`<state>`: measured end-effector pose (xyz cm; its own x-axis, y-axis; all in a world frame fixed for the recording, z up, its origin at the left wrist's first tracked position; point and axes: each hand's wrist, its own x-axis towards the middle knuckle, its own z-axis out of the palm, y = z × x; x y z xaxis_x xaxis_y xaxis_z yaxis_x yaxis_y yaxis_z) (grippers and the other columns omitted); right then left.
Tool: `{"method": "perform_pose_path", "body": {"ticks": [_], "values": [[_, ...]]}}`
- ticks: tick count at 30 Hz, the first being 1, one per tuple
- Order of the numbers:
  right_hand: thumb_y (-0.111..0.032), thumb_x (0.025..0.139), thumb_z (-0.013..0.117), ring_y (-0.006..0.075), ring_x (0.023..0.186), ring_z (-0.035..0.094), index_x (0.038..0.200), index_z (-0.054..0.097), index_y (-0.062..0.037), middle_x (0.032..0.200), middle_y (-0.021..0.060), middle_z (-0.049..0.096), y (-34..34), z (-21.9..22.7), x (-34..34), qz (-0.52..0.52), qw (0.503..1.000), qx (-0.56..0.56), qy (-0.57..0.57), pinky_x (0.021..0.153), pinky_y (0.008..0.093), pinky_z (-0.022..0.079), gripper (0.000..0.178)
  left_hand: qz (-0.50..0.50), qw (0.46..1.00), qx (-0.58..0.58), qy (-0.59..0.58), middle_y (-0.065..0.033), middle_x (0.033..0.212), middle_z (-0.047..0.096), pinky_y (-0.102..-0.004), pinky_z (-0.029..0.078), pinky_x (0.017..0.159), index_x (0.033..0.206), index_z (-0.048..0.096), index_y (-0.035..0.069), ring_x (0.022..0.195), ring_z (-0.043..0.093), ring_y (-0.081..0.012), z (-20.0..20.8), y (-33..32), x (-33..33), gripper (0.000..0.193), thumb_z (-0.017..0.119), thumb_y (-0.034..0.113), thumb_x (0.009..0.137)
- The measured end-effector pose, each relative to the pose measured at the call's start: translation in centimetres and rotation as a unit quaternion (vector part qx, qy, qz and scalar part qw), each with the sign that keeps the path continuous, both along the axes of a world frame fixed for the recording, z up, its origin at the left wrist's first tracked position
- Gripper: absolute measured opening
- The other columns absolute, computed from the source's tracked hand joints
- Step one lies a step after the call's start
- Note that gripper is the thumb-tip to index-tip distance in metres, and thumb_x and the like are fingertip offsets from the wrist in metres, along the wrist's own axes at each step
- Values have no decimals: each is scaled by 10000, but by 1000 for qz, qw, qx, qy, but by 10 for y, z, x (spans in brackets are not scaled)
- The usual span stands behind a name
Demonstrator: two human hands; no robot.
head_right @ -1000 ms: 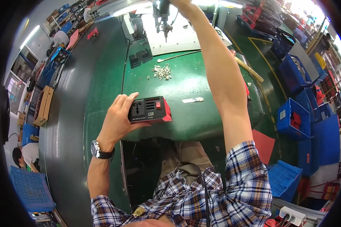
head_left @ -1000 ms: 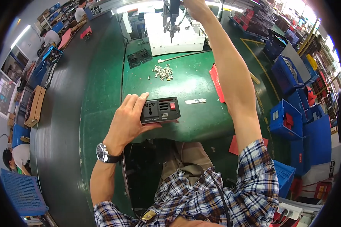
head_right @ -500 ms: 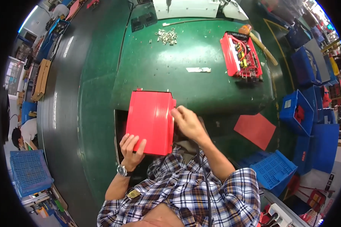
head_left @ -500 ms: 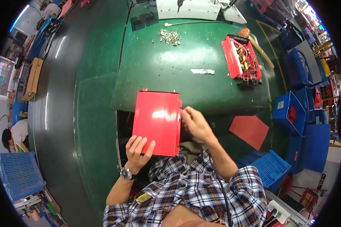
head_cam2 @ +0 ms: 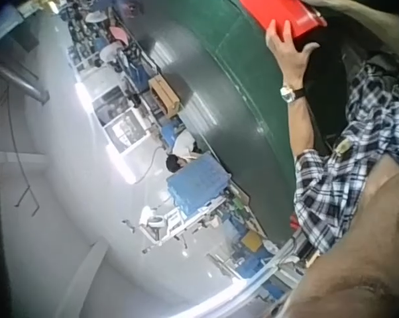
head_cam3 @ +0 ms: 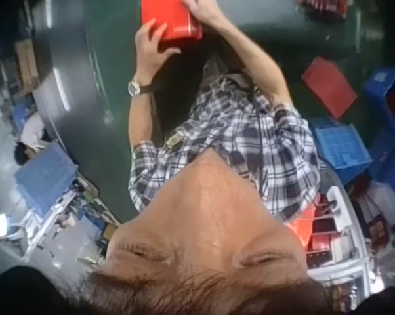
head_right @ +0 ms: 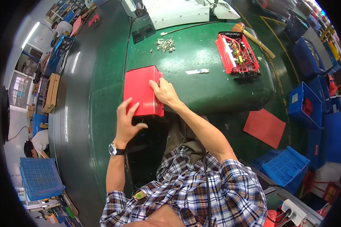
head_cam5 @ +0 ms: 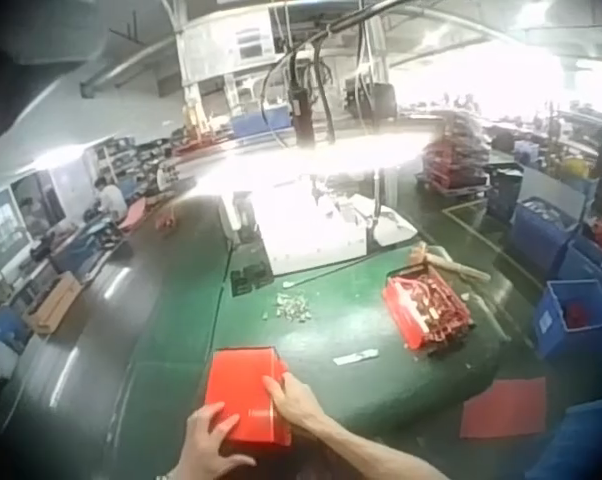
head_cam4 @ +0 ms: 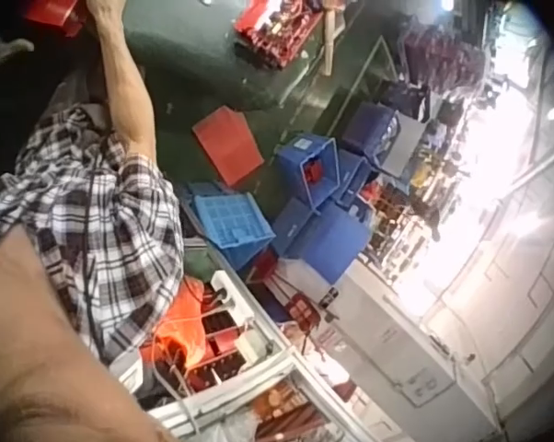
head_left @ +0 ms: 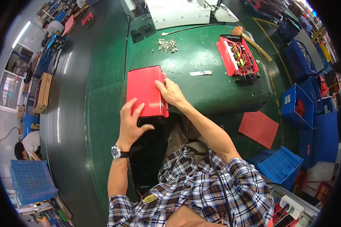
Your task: Assembling electronic components into a red housing using an electric screwdriver and a mallet.
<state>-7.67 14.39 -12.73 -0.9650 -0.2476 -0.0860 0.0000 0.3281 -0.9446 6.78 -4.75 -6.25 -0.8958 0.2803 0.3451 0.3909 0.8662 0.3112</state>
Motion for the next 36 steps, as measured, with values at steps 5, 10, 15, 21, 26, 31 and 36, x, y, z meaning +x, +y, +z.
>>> {"method": "perform_pose_path", "body": {"ticks": [5,10,15,21,26,31,36], "values": [[-388,1057,557,397,953,717,1147,596,70,979,305,703,-32,19,17,-1,1000,1,30,804,482,528,469,229,962,135,-69,-215,1537,449,-431,365,1170,1517,408,-39,1394,449,-350,-45,-61,-30,706,688,348,997],[-528,1009,571,505,1499,239,1581,77,124,1633,326,227,-48,2,27,-22,997,-62,31,1221,562,207,998,89,854,460,-225,-118,1462,540,-342,400,1133,1535,384,-24,1320,506,-179,-17,-21,-47,629,667,178,1011],[-622,1047,424,411,1583,81,1617,25,66,1694,284,92,-43,13,22,21,997,-67,8,1252,551,108,978,95,869,454,-170,-157,1561,448,-346,374,1161,1620,183,-45,1377,477,-223,-10,-14,-50,803,663,160,1009],[-565,1099,303,376,1596,17,1626,9,45,1718,230,48,-43,5,13,48,989,-133,45,1266,523,46,858,126,887,376,-237,-273,1685,168,-372,200,1261,1612,47,-82,1570,198,-293,-25,-31,-58,878,587,337,1062],[-518,1111,291,401,1576,121,1631,49,29,1687,281,140,3,29,-2,-2,971,-240,19,1271,509,66,792,160,899,384,-140,-272,1702,47,-383,104,1286,1602,6,-93,1593,47,-333,-44,-81,-63,831,421,435,1112],[-499,1102,363,420,1565,156,1638,105,0,1674,291,160,-39,-2,-40,39,986,28,160,1251,568,132,776,188,936,263,-140,-221,1692,183,-420,142,1288,1623,62,-50,1584,144,-284,-43,-28,-116,860,247,603,1094],[-464,1109,372,411,1586,63,1652,81,-39,1685,281,142,-51,52,-28,85,964,-121,223,1245,596,13,749,-14,603,762,-236,-153,1659,287,-416,304,1237,1626,135,-17,1501,346,-273,-22,-40,-93,785,300,551,1109]]}}
